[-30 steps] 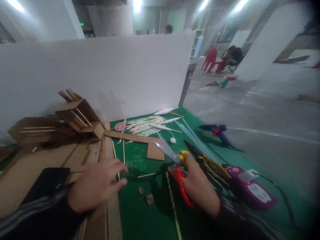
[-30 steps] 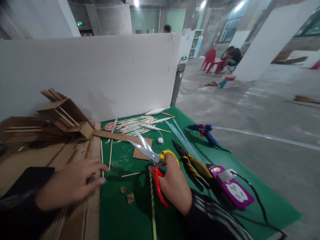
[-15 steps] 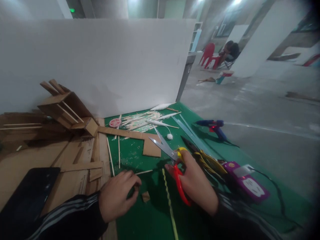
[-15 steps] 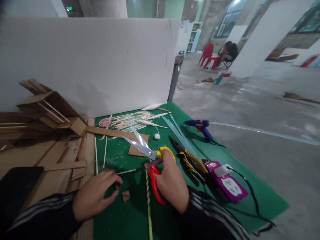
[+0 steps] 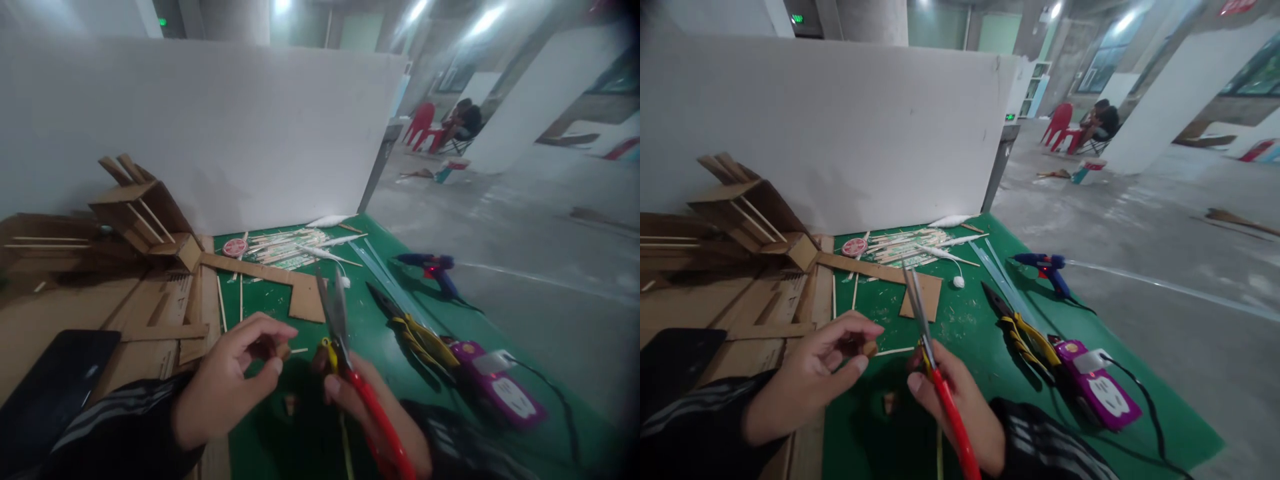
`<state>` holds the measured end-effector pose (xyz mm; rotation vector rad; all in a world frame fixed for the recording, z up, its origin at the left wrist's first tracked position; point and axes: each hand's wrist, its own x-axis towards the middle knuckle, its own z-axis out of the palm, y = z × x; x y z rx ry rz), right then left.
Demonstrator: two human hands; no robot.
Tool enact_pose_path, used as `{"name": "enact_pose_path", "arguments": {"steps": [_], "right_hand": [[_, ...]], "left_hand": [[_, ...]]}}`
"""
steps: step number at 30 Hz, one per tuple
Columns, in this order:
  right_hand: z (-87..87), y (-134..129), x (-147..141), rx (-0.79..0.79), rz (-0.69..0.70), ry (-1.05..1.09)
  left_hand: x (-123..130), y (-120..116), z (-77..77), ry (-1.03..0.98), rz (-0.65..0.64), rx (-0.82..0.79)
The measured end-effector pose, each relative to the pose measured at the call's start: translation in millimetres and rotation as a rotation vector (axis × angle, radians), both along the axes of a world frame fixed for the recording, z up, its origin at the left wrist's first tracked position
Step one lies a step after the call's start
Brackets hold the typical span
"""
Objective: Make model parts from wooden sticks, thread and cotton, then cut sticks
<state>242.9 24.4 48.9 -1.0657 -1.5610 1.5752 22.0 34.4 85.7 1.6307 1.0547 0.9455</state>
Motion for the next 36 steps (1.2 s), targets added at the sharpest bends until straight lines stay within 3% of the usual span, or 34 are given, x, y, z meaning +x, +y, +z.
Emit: {"name": "enact_pose_path", "arguments": {"steps": [3,6,14,18,23,25,33,36], "right_hand": [[1.8,-6,-7,-0.012,0.034,0.065],[6.0,-8,-13,-0.029,-0.020,0.150],[11.0,-6,-19,-0.095,-0.149,0.213],[6.9,-6,-18,-0.114,-0.163,0.228],[-0.7,-4,-17,-0.062,-0.188,0.176],[-1.6,-4,-16,-0.037,-0.159,0.145],[7.1,-17,-15,0.100,-0.050,-0.050],[9.7,-23,-20,0.147,-0.045,-0.070]], "left_hand": [[8,2,14.2,0.007,0.043,0.023],[19,0,17.4,0.093,0.031,0.010],[34,-5,0.6,0.081,-0.081,-0.068],[38,-8,-4.2,-0.069,-0.086,-0.186],[40,-7,-20.9,-0.270,-0.069,-0.431],[38,-5,-23.3,-0.307,-0.017,-0.440],[25,-1,8.6,-0.484,0.226,-0.291],[26,-3,11.9,-0.572,0.266,-0.292]]}}
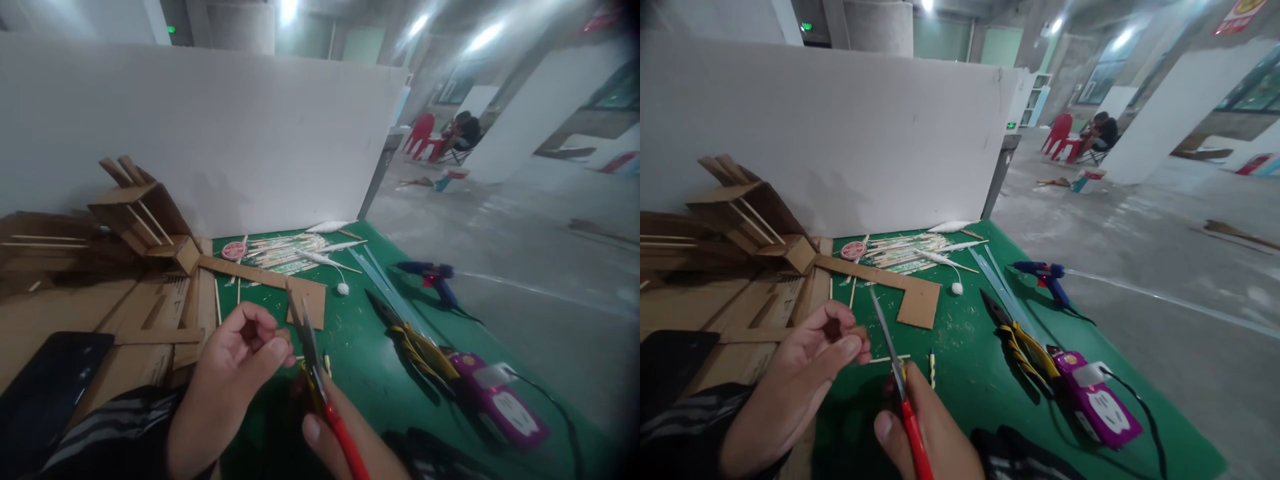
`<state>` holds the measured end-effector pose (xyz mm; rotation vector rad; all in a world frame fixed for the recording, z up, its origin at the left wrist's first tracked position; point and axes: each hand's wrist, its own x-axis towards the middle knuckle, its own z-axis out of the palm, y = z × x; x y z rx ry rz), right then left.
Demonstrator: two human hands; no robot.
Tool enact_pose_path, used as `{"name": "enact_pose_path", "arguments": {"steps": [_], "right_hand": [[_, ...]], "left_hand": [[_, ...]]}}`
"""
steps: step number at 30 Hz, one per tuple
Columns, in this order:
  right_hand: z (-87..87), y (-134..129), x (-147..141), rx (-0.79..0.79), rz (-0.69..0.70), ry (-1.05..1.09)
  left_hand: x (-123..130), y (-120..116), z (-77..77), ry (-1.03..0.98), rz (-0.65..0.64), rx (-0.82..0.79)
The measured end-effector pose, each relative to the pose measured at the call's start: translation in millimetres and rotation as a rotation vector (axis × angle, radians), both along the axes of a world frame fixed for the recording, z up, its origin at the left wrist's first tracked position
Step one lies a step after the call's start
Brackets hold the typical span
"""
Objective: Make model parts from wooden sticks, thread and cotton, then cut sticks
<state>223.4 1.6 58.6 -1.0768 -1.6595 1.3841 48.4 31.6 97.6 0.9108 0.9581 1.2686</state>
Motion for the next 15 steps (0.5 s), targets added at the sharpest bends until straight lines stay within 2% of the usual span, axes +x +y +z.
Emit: {"name": "enact_pose_path", "arguments": {"steps": [6,9,12,15], "right_hand": [[0.3,-3.9,-3.3,0.099,0.021,-0.096],[-0.3,-5.1,-1.5,0.074,-0.032,-0.151],[-0.2,-6.6,0.0,0.036,0.001,-0.189],[1.7,-8.2,-0.5,0.033,-0.025,-0.211]], "left_hand": [[0.6,0.3,-3.8,0.002,-0.024,0.018],[-1.1,0.1,-3.7,0.059,-0.017,0.016],[-1.6,-0.3,-3.5,0.106,-0.004,0.023],[-0.5,-0.9,-2.3,0.114,0.013,0.030]]}}
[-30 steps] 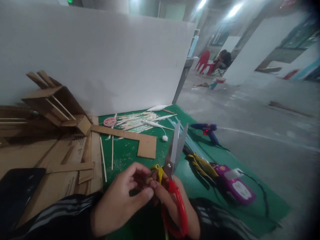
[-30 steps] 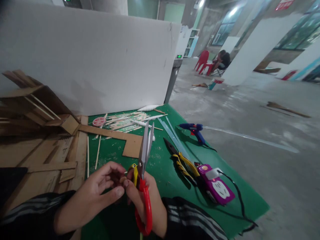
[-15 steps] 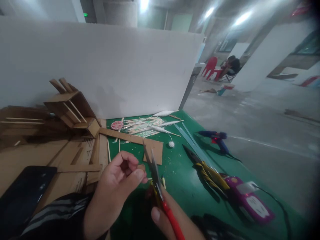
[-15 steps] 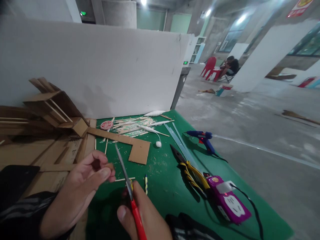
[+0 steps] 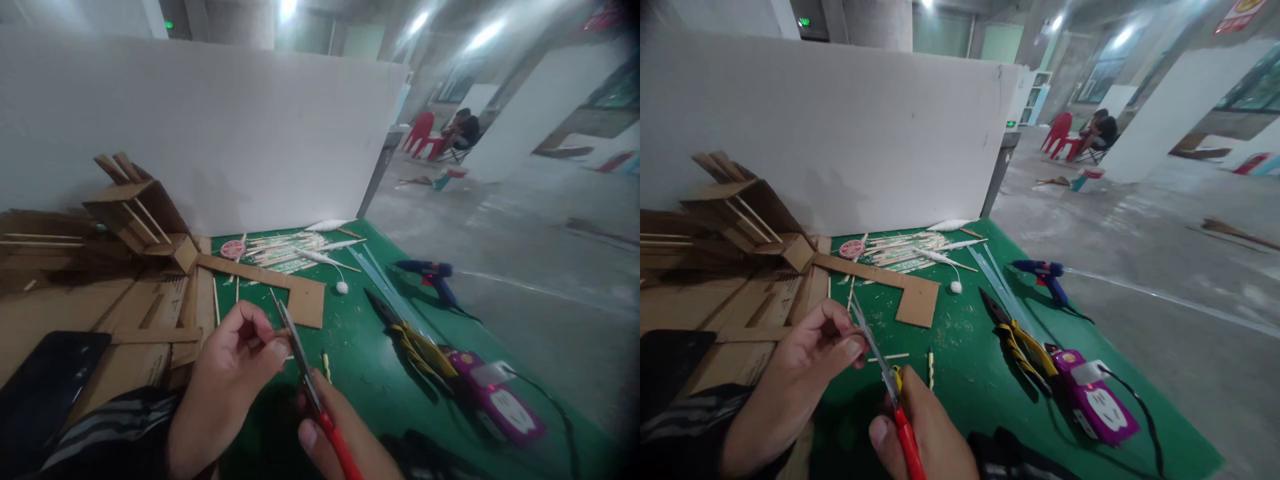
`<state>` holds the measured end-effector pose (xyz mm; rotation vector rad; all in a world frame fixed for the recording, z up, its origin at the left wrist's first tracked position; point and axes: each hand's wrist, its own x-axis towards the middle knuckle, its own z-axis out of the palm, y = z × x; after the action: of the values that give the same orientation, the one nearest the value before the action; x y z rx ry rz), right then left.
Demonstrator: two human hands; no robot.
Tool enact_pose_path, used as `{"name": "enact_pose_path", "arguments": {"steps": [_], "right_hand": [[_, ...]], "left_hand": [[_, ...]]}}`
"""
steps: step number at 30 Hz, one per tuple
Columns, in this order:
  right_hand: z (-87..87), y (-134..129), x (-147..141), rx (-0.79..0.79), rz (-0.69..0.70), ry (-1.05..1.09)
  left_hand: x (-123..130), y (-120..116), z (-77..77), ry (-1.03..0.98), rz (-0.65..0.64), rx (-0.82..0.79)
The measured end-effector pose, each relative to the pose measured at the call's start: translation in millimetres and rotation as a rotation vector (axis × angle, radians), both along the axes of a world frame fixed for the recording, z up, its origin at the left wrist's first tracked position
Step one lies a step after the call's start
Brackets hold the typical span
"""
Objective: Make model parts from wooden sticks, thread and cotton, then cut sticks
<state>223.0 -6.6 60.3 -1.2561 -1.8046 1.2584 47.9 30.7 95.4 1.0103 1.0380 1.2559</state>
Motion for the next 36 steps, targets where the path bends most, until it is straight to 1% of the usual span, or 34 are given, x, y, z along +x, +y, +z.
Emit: {"name": "enact_pose_path", "arguments": {"steps": [2,7,13,15,18,20,22,25,30,34,36], "right_hand": [[0.9,-1,-1,0.000,-0.034,-0.006],[-3.3,-2,-4,-0.021,-0.048,0.007],[-7.5,-4,-2,0.002,-0.066,-0.018],[-11.2,-3,0,0.001,-0.043,-0.022],[-19.1,0,4,-0.028,0.032,-0.024],[-21.9,0,5,-0.034,0.044,-0.021],[-20.6,-1,3,-0.026,0.021,-0.013],[-13.5,-1,1,-0.001,0.002,0.005],[-4.1,0,1,-0.017,0.087,0.032],[-3.2,-3,0,-0.040,-0.007,0.021],[-5.0,-4,-3,-0.046,-0.024,0.030]], "left_hand": [[1,0,1.9,-0.010,0.011,-0.002],[3,0,6.4,-0.014,0.033,-0.019],[3,1,4.4,-0.027,0.015,-0.024],[2,1,3.8,-0.021,0.007,-0.028],[1,1,3.4,0.000,-0.010,-0.035],[1,2,2.8,-0.002,-0.020,-0.031],[1,1,1.8,-0.008,-0.020,-0.027],[2,0,0.3,0.008,-0.007,-0.020],[3,-2,-0.2,0.045,0.016,-0.022],[4,-2,0.5,0.052,0.017,-0.029],[4,-2,0.9,0.053,0.012,-0.028]]}}
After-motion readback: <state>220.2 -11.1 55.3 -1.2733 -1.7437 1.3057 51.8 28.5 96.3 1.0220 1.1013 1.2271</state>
